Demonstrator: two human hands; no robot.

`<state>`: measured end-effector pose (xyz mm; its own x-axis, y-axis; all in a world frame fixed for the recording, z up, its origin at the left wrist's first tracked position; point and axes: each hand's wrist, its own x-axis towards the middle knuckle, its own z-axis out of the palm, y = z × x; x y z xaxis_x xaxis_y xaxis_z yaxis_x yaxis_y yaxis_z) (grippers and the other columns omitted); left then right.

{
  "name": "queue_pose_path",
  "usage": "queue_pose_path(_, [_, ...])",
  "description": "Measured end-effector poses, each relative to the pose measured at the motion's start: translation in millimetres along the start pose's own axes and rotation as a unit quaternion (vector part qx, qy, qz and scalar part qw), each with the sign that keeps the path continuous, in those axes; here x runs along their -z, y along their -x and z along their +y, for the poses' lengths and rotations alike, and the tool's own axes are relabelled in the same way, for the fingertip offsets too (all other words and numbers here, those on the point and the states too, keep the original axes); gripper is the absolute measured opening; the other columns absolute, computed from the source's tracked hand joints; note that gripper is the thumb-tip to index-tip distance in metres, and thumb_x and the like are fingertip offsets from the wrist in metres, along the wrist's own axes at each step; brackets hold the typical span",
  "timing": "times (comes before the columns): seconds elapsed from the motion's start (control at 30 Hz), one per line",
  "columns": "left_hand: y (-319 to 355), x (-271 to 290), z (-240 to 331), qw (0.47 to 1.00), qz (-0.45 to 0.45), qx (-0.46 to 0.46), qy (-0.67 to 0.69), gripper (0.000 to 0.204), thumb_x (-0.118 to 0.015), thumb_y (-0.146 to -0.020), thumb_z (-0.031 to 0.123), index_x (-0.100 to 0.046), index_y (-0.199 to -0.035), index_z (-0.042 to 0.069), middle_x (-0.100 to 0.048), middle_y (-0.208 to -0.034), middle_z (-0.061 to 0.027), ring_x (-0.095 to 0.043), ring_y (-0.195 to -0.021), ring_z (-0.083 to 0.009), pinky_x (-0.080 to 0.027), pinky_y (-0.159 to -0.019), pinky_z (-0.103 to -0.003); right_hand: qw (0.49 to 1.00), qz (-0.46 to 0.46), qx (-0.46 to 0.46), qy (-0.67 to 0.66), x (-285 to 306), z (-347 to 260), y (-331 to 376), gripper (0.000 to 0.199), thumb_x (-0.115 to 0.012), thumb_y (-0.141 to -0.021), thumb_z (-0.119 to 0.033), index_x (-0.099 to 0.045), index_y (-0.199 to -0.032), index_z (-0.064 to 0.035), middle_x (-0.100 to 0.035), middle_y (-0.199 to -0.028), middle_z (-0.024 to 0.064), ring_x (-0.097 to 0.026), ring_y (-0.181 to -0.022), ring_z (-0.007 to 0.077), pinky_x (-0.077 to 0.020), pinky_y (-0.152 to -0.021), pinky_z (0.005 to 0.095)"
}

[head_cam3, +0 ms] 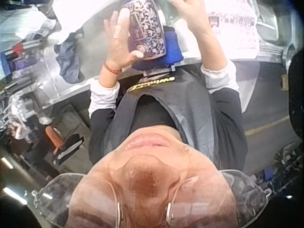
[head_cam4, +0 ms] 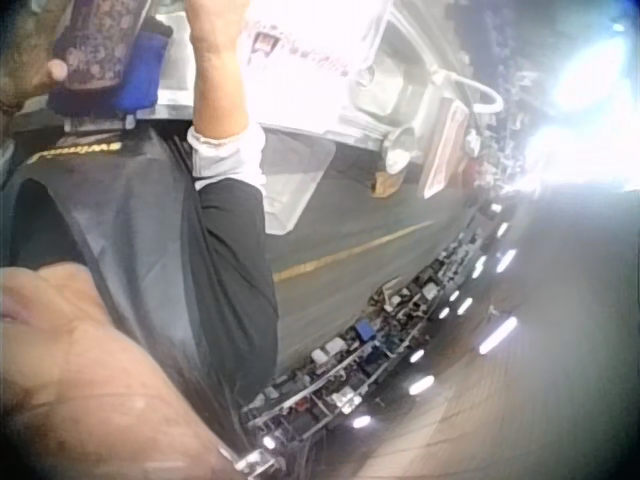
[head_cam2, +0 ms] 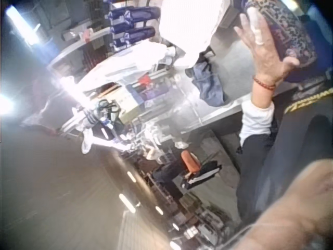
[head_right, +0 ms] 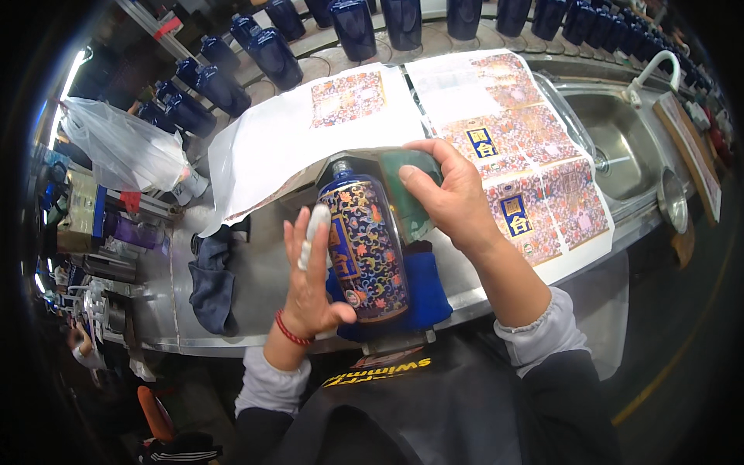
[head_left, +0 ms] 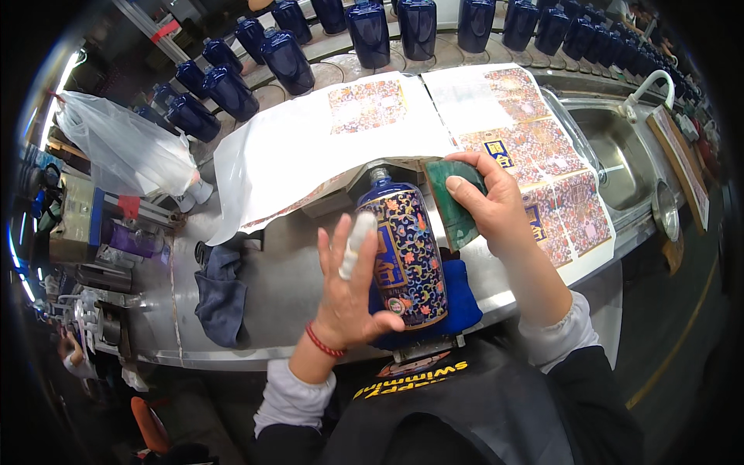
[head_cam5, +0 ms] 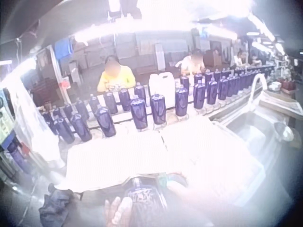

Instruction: The person applies a decorative label to a blue ceramic bottle, smoothing it with hands and a green tool. They rotate the bottle to align and press the label, then repeat the process on a second bottle.

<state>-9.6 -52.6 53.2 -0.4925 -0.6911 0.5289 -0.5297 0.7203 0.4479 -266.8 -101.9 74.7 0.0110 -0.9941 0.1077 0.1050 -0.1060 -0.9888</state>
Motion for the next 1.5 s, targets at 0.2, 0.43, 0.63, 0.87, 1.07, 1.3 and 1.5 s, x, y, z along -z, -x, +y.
queue_pose_path(0.2, [-63, 17, -31, 0.986, -0.067, -0.097, -0.116, 0.086, -0.034, -0.094, 0.078, -0.054, -0.145, 0.011, -0.068, -0.128, -0.0107, -0.041, -0.142, -0.0335, -0.006, -0.123, -0.06, 0.999, 0.022, 0.033, 0.018, 5, 13, 16, 0.03, -0.067, -0.097, -0.016, -0.06, -0.122, -0.001, -0.066, -0.1, 0.0041, -0.061, -0.087, 0.0069, -0.0521, -0.077, 0.0236])
queue_pose_path(0.43, [-15, 11, -5, 0.999, 0.021, 0.004, 0.027, 0.124, -0.048, -0.08, 0.088, -0.029, -0.153, -0.01, -0.04, -0.153, -0.0291, -0.031, -0.146, -0.0456, -0.008, -0.121, -0.062, 0.967, -0.123, 0.115, 0.194, 0, 5, 10, 0.028, -0.072, -0.091, -0.012, -0.063, -0.115, -0.0022, -0.068, -0.098, 0.0061, -0.063, -0.089, 0.0157, -0.0525, -0.079, 0.0309])
queue_pose_path(0.63, [48, -23, 37, 0.985, 0.035, 0.154, -0.072, 0.111, -0.077, -0.079, 0.059, -0.032, -0.152, -0.011, -0.048, -0.147, -0.0265, -0.039, -0.142, -0.046, -0.008, -0.12, -0.065, 0.739, -0.272, 0.452, 0.419, -30, -56, 34, 0.019, -0.069, -0.077, -0.017, -0.069, -0.096, -0.015, -0.057, -0.091, 0.0015, -0.06, -0.082, 0.018, -0.0421, -0.077, 0.0381])
queue_pose_path(0.87, [38, -16, 50, 0.979, 0.063, 0.064, -0.181, 0.092, -0.082, -0.076, 0.048, -0.05, -0.143, -0.007, -0.063, -0.131, -0.0203, -0.051, -0.134, -0.0424, -0.008, -0.116, -0.073, 0.742, -0.178, 0.438, 0.475, -28, -60, 0, 0.017, -0.078, -0.08, -0.007, -0.072, -0.095, -0.0122, -0.068, -0.087, 0.0028, -0.065, -0.08, 0.019, -0.0466, -0.073, 0.0357])
queue_pose_path(1.07, [38, -26, 47, 0.98, 0.063, 0.171, -0.078, 0.103, -0.083, -0.071, 0.057, -0.046, -0.144, -0.007, -0.06, -0.134, -0.0202, -0.033, -0.145, -0.044, -0.002, -0.114, -0.074, 0.892, -0.27, 0.195, 0.306, -33, -57, -2, 0.022, -0.077, -0.081, -0.009, -0.073, -0.102, -0.0115, -0.065, -0.084, 0.0027, -0.063, -0.078, 0.018, -0.0444, -0.073, 0.0349])
queue_pose_path(1.3, [32, -11, 55, 0.97, 0.022, 0.132, -0.205, 0.115, -0.082, -0.068, 0.068, -0.044, -0.145, -0.009, -0.063, -0.13, -0.0191, -0.039, -0.141, -0.0447, 0.0, -0.113, -0.076, 0.897, -0.334, 0.111, 0.267, -40, -67, -4, 0.016, -0.08, -0.081, -0.013, -0.072, -0.095, -0.0105, -0.062, -0.083, 0.001, -0.062, -0.08, 0.0167, -0.0432, -0.075, 0.0345])
queue_pose_path(1.5, [36, -26, 42, 0.977, 0.026, 0.202, -0.055, 0.114, -0.082, -0.067, 0.067, -0.042, -0.145, -0.006, -0.055, -0.14, -0.0159, -0.035, -0.14, -0.0414, -0.003, -0.113, -0.074, 0.748, -0.396, 0.393, 0.36, -32, -53, 1, 0.016, -0.075, -0.081, -0.005, -0.07, -0.096, -0.0056, -0.06, -0.078, 0.0082, -0.064, -0.067, 0.0259, -0.0515, -0.063, 0.0355])
